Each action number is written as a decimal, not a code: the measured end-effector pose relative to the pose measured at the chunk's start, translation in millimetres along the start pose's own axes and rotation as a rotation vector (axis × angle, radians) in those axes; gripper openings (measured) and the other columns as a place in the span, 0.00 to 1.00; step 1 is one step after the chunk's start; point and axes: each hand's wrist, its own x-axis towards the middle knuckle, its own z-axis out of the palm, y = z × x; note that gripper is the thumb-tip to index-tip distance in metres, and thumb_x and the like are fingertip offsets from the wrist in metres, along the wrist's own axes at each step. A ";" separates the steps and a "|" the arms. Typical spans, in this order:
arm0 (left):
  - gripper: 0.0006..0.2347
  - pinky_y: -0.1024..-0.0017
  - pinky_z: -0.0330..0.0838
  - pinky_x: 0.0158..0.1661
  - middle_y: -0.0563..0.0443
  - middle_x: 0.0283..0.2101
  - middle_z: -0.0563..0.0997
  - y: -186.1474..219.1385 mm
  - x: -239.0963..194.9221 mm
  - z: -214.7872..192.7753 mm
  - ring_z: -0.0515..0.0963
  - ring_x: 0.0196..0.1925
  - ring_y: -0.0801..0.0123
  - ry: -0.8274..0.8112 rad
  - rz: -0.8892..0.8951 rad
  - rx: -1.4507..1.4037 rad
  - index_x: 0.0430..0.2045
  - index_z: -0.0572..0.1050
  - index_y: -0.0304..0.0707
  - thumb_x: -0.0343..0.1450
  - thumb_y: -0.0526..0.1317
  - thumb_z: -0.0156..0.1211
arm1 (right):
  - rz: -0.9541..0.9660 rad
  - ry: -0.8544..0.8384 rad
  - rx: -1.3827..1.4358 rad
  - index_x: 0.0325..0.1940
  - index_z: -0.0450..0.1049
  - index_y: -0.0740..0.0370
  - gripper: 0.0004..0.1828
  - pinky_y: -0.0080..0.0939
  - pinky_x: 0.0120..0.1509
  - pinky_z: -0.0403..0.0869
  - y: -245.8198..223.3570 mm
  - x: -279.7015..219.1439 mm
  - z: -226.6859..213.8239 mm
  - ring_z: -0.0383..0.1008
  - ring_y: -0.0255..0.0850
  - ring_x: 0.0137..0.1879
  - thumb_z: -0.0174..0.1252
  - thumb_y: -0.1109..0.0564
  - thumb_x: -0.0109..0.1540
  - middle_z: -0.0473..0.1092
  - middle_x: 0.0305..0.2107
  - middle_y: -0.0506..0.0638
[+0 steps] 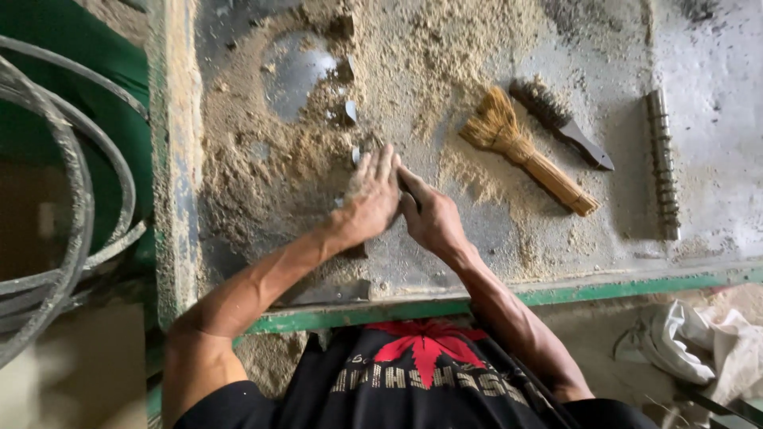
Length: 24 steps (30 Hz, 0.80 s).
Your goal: Cleaning residues from a metal machine tray using scrapers, brushes, and a screwdriver.
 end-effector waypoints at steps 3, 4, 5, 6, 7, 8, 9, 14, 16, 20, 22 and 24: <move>0.35 0.45 0.38 0.73 0.20 0.74 0.37 26.2 -28.1 -65.8 0.39 0.77 0.35 -0.254 0.039 -0.009 0.69 0.42 0.14 0.78 0.53 0.38 | -0.095 -0.012 0.004 0.73 0.63 0.64 0.27 0.45 0.47 0.85 -3.7 -31.6 -16.1 0.82 0.55 0.50 0.52 0.62 0.68 0.73 0.56 0.68; 0.35 0.45 0.38 0.73 0.20 0.74 0.37 32.9 -31.4 -60.3 0.39 0.77 0.35 -0.256 0.042 -0.010 0.69 0.42 0.14 0.78 0.53 0.38 | -0.091 -0.012 0.004 0.73 0.63 0.64 0.27 0.45 0.47 0.85 -16.5 -41.0 -23.4 0.82 0.55 0.50 0.52 0.62 0.68 0.73 0.56 0.68; 0.35 0.46 0.37 0.72 0.20 0.73 0.36 41.9 -36.8 -54.4 0.38 0.77 0.36 -0.257 0.043 -0.095 0.68 0.40 0.13 0.77 0.53 0.36 | -0.087 -0.004 -0.009 0.72 0.64 0.65 0.27 0.48 0.49 0.83 -29.6 -52.7 -31.0 0.83 0.56 0.50 0.52 0.62 0.67 0.75 0.54 0.68; 0.35 0.47 0.36 0.72 0.20 0.72 0.35 50.5 -42.4 -48.7 0.37 0.76 0.36 -0.257 0.042 -0.180 0.68 0.39 0.13 0.77 0.54 0.34 | -0.083 0.005 -0.023 0.71 0.66 0.66 0.27 0.51 0.51 0.81 -43.1 -63.8 -38.7 0.83 0.57 0.50 0.53 0.63 0.66 0.76 0.51 0.67; 0.35 0.47 0.36 0.72 0.20 0.72 0.35 51.4 -45.7 -49.8 0.37 0.76 0.36 -0.262 0.038 -0.184 0.68 0.39 0.13 0.77 0.54 0.34 | -0.082 -0.002 -0.021 0.71 0.66 0.66 0.27 0.51 0.51 0.81 -46.5 -67.3 -37.3 0.83 0.57 0.50 0.53 0.63 0.66 0.76 0.51 0.67; 0.36 0.46 0.36 0.72 0.19 0.73 0.35 52.3 -49.4 -51.3 0.38 0.76 0.34 -0.312 0.081 -0.197 0.68 0.39 0.12 0.78 0.54 0.33 | 0.045 -0.059 -0.024 0.71 0.65 0.65 0.28 0.51 0.50 0.82 -50.4 -71.0 -36.1 0.83 0.57 0.48 0.54 0.62 0.65 0.76 0.50 0.67; 0.36 0.45 0.35 0.73 0.17 0.73 0.36 52.6 -51.7 -53.4 0.38 0.77 0.32 -0.358 0.124 -0.208 0.68 0.40 0.11 0.79 0.55 0.32 | 0.170 -0.114 -0.029 0.71 0.65 0.64 0.29 0.50 0.49 0.82 -54.0 -73.7 -35.5 0.83 0.57 0.46 0.54 0.61 0.64 0.76 0.49 0.67; 0.32 0.44 0.34 0.72 0.15 0.74 0.34 28.4 -36.4 -66.9 0.36 0.77 0.30 -0.442 0.164 0.038 0.67 0.41 0.09 0.77 0.43 0.42 | -0.113 -0.003 -0.023 0.73 0.61 0.68 0.28 0.50 0.48 0.83 -18.9 -37.5 -8.7 0.82 0.58 0.49 0.49 0.62 0.68 0.74 0.55 0.70; 0.31 0.43 0.34 0.72 0.15 0.74 0.33 17.6 -20.5 -44.9 0.36 0.77 0.30 -0.469 0.148 0.111 0.66 0.43 0.08 0.76 0.40 0.45 | -0.156 0.019 -0.026 0.74 0.60 0.68 0.27 0.49 0.46 0.84 -13.5 -14.3 -3.3 0.82 0.58 0.49 0.47 0.62 0.69 0.72 0.58 0.71; 0.33 0.46 0.37 0.72 0.17 0.74 0.38 -7.9 13.0 -3.9 0.41 0.77 0.33 -0.137 -0.045 -0.054 0.69 0.41 0.11 0.73 0.36 0.48 | -0.022 -0.020 -0.081 0.73 0.62 0.64 0.25 0.47 0.42 0.85 1.8 22.0 4.7 0.84 0.54 0.43 0.46 0.59 0.71 0.75 0.53 0.66; 0.34 0.46 0.37 0.71 0.19 0.74 0.37 -5.8 10.5 -25.2 0.41 0.76 0.33 -0.128 -0.056 -0.071 0.69 0.40 0.12 0.73 0.35 0.49 | -0.113 0.014 -0.085 0.74 0.62 0.65 0.25 0.47 0.46 0.85 -2.9 18.7 -0.5 0.83 0.55 0.46 0.47 0.59 0.72 0.76 0.52 0.67; 0.37 0.47 0.36 0.73 0.19 0.75 0.35 -5.0 -0.9 -69.9 0.40 0.77 0.33 -0.329 -0.070 -0.085 0.70 0.37 0.13 0.72 0.38 0.51 | 0.076 -0.069 0.009 0.72 0.63 0.60 0.26 0.47 0.37 0.85 -27.6 16.3 -14.9 0.85 0.52 0.38 0.47 0.59 0.68 0.72 0.59 0.62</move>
